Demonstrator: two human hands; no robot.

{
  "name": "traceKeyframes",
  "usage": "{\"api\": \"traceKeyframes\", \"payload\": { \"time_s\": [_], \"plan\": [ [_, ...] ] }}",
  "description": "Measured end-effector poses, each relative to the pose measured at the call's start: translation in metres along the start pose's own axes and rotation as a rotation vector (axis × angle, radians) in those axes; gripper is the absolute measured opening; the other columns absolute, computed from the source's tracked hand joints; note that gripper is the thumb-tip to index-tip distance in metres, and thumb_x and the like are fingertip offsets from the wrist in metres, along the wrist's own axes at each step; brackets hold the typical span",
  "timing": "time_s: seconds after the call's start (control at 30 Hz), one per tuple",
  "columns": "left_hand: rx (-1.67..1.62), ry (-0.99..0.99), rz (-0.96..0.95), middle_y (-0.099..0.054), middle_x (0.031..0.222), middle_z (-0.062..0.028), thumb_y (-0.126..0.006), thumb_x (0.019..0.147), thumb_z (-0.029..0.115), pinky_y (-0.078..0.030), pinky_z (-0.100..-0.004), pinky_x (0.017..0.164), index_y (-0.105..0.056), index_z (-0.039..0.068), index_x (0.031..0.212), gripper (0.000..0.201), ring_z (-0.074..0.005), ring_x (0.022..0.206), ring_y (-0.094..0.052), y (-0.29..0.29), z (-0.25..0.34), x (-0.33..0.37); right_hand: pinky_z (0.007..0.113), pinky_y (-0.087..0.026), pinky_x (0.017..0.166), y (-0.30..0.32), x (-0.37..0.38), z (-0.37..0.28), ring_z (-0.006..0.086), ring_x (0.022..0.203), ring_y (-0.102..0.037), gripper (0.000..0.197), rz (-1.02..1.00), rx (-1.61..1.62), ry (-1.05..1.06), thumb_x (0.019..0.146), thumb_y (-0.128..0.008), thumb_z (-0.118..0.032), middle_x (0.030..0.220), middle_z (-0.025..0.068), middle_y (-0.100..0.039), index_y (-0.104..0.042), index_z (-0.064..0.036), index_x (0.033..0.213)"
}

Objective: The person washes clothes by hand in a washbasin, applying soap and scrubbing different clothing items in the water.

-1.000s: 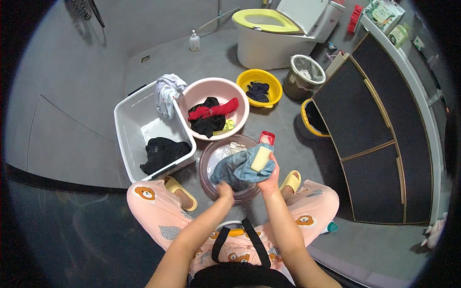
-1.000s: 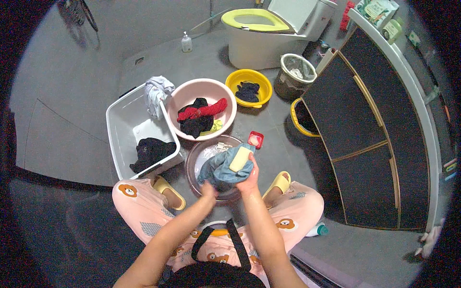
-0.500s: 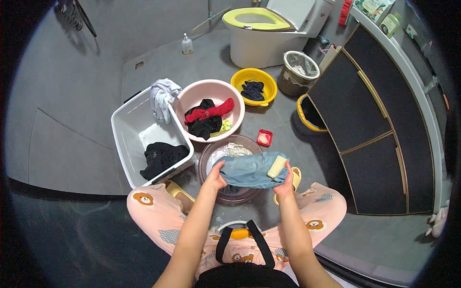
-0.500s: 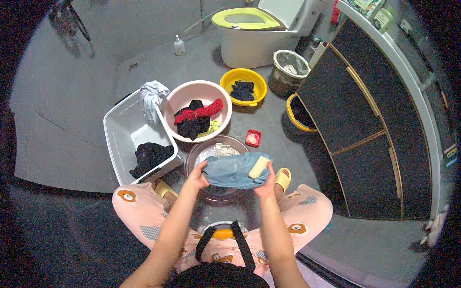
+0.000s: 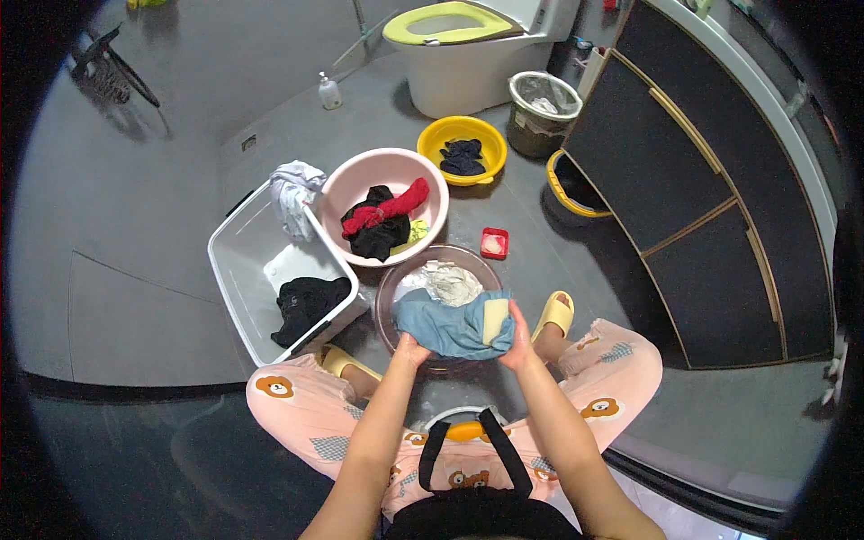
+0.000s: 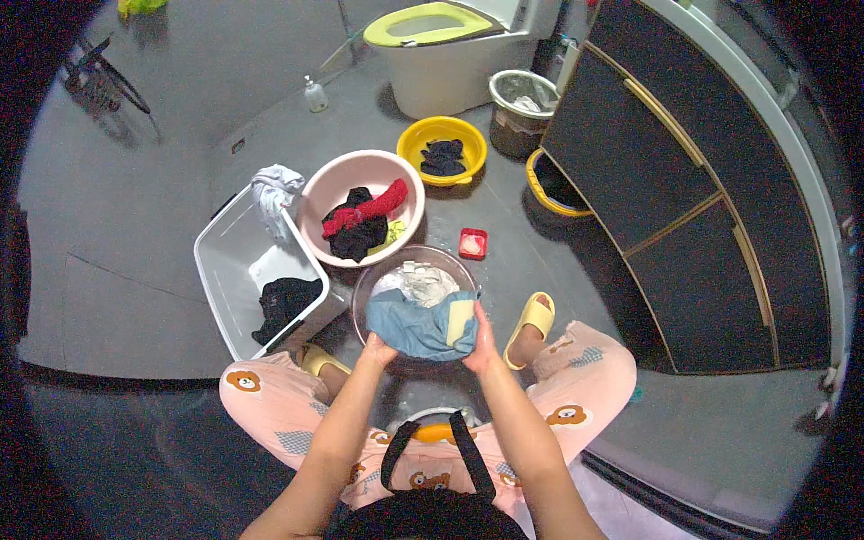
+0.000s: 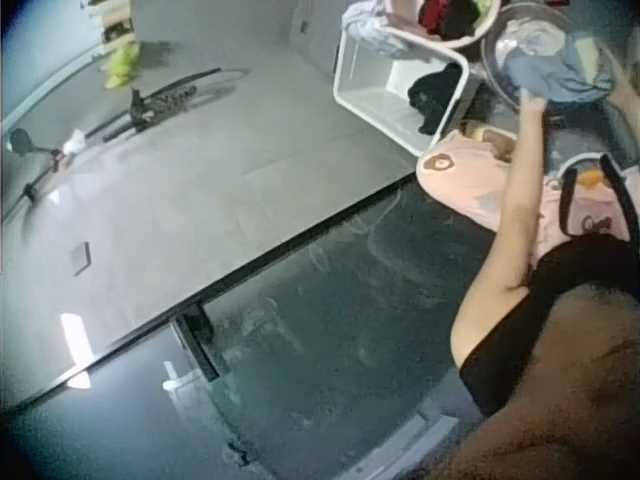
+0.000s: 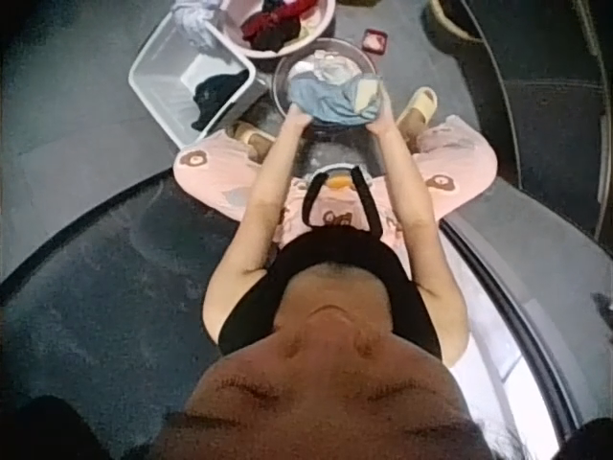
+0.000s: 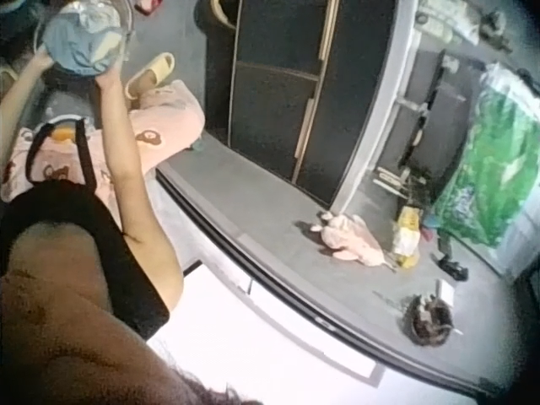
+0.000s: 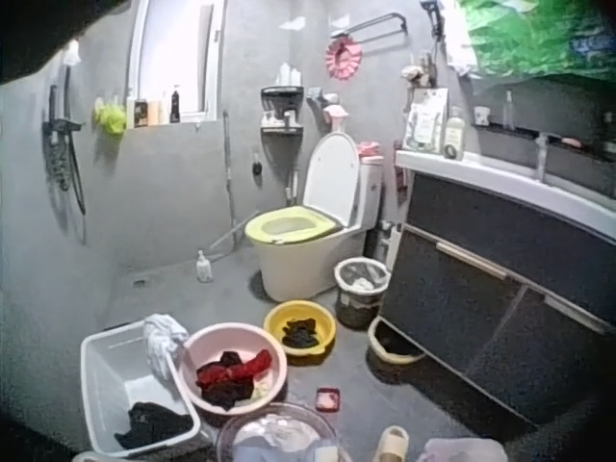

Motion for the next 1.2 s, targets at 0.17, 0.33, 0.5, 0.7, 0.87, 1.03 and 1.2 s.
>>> {"api": "traceKeyframes", "payload": {
  "time_s": [0.17, 0.33, 0.5, 0.7, 0.87, 1.03, 1.2],
  "plan": [
    [0.316, -0.029, -0.031, -0.048, 0.119, -0.0062, -0.04, 0.087, 0.035, -0.034, -0.0359, 0.095, -0.043, 0.006, 0.118, 0.042, -0.0209, 0.11, -0.044, -0.011, -0.012, 0.009, 0.04, -0.037, 0.09, 0.021, 0.003, 0.029, 0.0235, 0.098, -0.053, 0.049, 0.221, -0.147, -0.076, 0.081, -0.046, -0.045, 0.11, 0.0079, -0.054, -0.049, -0.0073, 0.112],
    [0.97, -0.173, 0.03, -0.053, 0.107, -0.011, -0.037, 0.085, 0.038, -0.04, -0.0377, 0.082, -0.048, 0.005, 0.108, 0.041, -0.0248, 0.097, -0.051, -0.011, -0.047, -0.004, 0.038, -0.034, 0.093, 0.014, 0.029, 0.077, 0.0224, 0.108, -0.045, 0.057, 0.327, -0.117, 0.045, 0.084, -0.038, -0.048, 0.119, 0.0079, -0.047, -0.036, -0.0077, 0.124],
    [1.814, -0.616, -0.037, -0.053, 0.097, -0.0188, -0.036, 0.083, 0.032, -0.041, -0.0393, 0.073, -0.049, 0.003, 0.099, 0.035, -0.0307, 0.087, -0.052, -0.099, -0.04, -0.041, 0.037, -0.035, 0.092, 0.021, 0.055, 0.052, 0.0211, 0.108, -0.045, 0.058, 0.163, -0.092, 0.004, 0.085, -0.034, -0.051, 0.118, 0.0072, -0.048, -0.04, -0.0061, 0.121],
    [1.792, -0.525, 0.232, -0.053, 0.088, -0.0244, -0.035, 0.082, 0.027, -0.042, -0.0402, 0.066, -0.05, 0.001, 0.092, 0.032, -0.035, 0.078, -0.053, -0.09, 0.012, -0.002, 0.038, -0.034, 0.091, -0.018, 0.04, 0.073, 0.0216, 0.107, -0.046, 0.06, 0.123, -0.192, 0.099, 0.081, -0.043, -0.051, 0.117, 0.008, -0.049, -0.04, -0.0058, 0.121],
    [1.709, -0.598, 0.023, -0.054, 0.088, -0.023, -0.034, 0.083, 0.029, -0.042, -0.0391, 0.066, -0.051, 0.001, 0.093, 0.034, -0.0342, 0.077, -0.053, -0.097, -0.04, -0.048, 0.039, -0.037, 0.089, 0.006, 0.054, 0.044, 0.0241, 0.101, -0.051, 0.062, 0.153, -0.12, 0.012, 0.079, -0.044, -0.054, 0.112, 0.011, -0.052, -0.044, -0.0047, 0.117],
    [1.98, -0.681, -0.024, -0.056, 0.087, -0.0216, -0.033, 0.084, 0.031, -0.043, -0.0379, 0.067, -0.051, 0.0, 0.093, 0.037, -0.0334, 0.076, -0.054, -0.115, -0.036, -0.047, 0.04, -0.038, 0.089, 0.013, 0.057, 0.048, 0.0248, 0.099, -0.052, 0.059, 0.093, -0.117, 0.028, 0.081, -0.044, -0.049, 0.112, 0.0119, -0.052, -0.043, -0.0037, 0.117],
    [1.138, -0.252, 0.064, -0.054, 0.103, -0.0165, -0.029, 0.087, 0.043, -0.041, -0.0349, 0.082, -0.047, -0.003, 0.111, 0.055, -0.0288, 0.093, -0.052, -0.022, -0.006, 0.01, 0.034, -0.035, 0.09, -0.021, 0.035, 0.074, 0.0205, 0.106, -0.046, 0.059, 0.125, -0.333, 0.163, 0.082, -0.046, -0.046, 0.117, 0.01, -0.048, -0.038, -0.0015, 0.121]
  ]
}}
Point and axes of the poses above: each hand's wrist, its own x-axis towards the middle knuckle, its own y-axis out of the back of the hand, z = x × y, the point moved 7 cm from there along x, towards the middle knuckle
